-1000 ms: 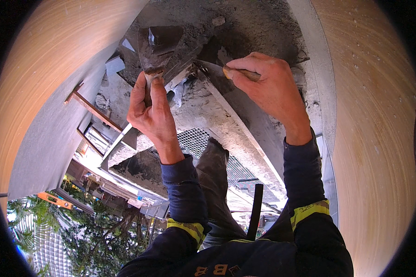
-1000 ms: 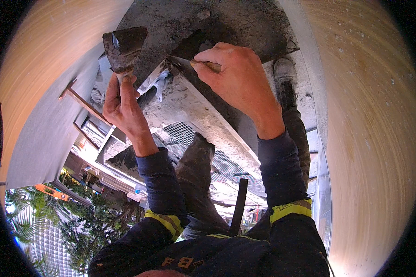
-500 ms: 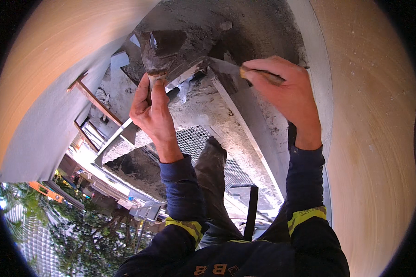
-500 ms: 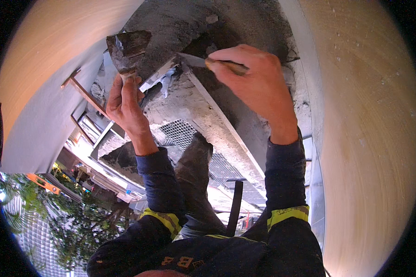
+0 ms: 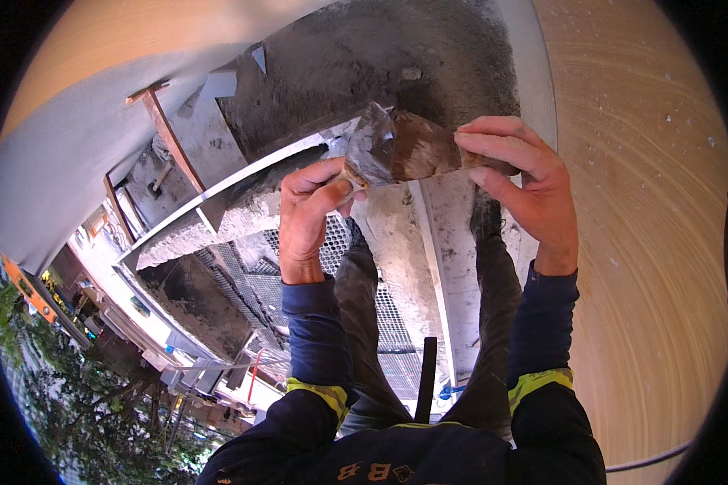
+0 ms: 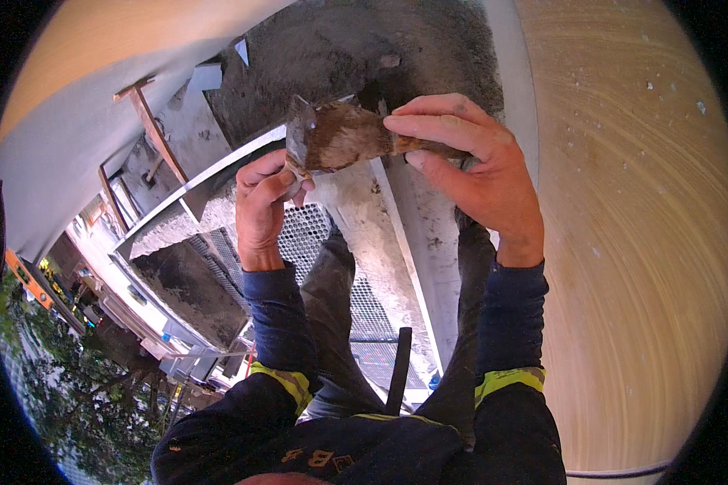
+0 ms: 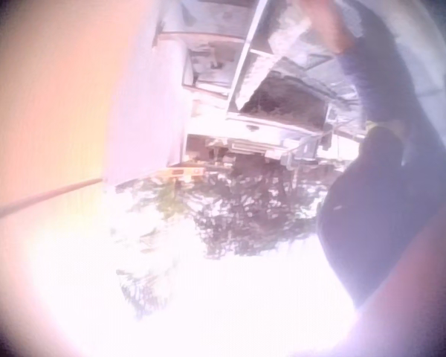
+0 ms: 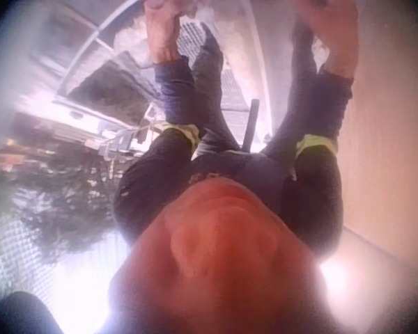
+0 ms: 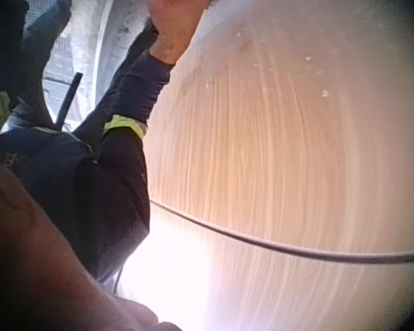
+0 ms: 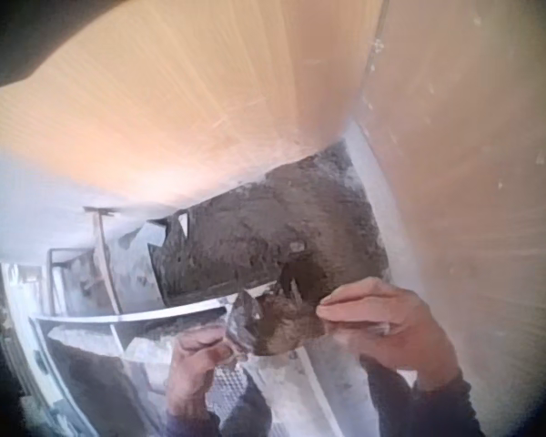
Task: The person applies cement to a concrete surface using a trowel and a smaller tool. They repeatedly scoop cement from a pile and spread it onto the surface, smoothing it out.
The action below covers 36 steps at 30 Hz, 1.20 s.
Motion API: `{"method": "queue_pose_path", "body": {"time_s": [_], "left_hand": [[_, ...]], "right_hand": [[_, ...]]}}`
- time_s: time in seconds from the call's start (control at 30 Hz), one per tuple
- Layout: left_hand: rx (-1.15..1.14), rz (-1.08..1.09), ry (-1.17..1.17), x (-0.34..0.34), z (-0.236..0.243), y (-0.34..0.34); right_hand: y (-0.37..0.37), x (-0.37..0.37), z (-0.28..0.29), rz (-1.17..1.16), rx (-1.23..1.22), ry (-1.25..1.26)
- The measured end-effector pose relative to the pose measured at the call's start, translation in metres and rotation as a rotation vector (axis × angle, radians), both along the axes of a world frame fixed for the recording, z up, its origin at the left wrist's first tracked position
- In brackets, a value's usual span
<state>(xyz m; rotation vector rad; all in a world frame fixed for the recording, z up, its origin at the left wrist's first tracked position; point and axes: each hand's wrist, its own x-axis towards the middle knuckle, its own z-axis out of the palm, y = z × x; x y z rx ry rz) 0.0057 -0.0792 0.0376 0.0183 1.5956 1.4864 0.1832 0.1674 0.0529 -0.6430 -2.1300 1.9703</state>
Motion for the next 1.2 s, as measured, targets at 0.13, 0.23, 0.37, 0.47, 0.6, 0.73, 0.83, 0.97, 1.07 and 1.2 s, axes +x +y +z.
{"method": "queue_pose_path", "body": {"time_s": [0.13,0.23,0.37,0.47,0.6,0.73,0.83,0.97,1.07,1.2], "left_hand": [[0.061,-0.049,0.095,-0.005,0.002,-0.017],[0.14,-0.009,0.112,-0.013,0.007,-0.027],[0.062,0.158,0.178,-0.026,0.008,-0.036],[0.056,0.21,0.215,-0.036,0.005,-0.043],[0.022,0.215,0.24,-0.043,0.0,-0.048],[0.017,0.225,0.257,-0.048,-0.002,-0.056],[0.033,0.255,0.262,-0.056,-0.002,-0.059],[-0.002,0.249,0.272,-0.065,-0.005,-0.066],[0.032,0.258,0.264,-0.069,-0.004,-0.069],[0.033,0.281,0.267,-0.07,-0.005,-0.071]], "right_hand": [[-0.008,0.003,0.006,-0.04,0.015,-0.082],[-0.018,0.016,-0.019,-0.042,0.173,-0.193],[-0.093,0.027,-0.052,-0.438,-0.147,-0.295],[-0.154,0.007,-0.05,-0.586,-0.647,-0.283],[-0.213,-0.03,-0.069,-0.816,-1.15,-0.129],[-0.227,-0.072,-0.08,-0.941,-1.357,0.081],[-0.225,-0.096,-0.087,-1.025,-1.419,0.147],[-0.227,-0.112,-0.098,-1.092,-1.426,0.221],[-0.227,-0.118,-0.103,-1.108,-1.411,0.22],[-0.229,-0.123,-0.112,-1.096,-1.358,0.205]]}}
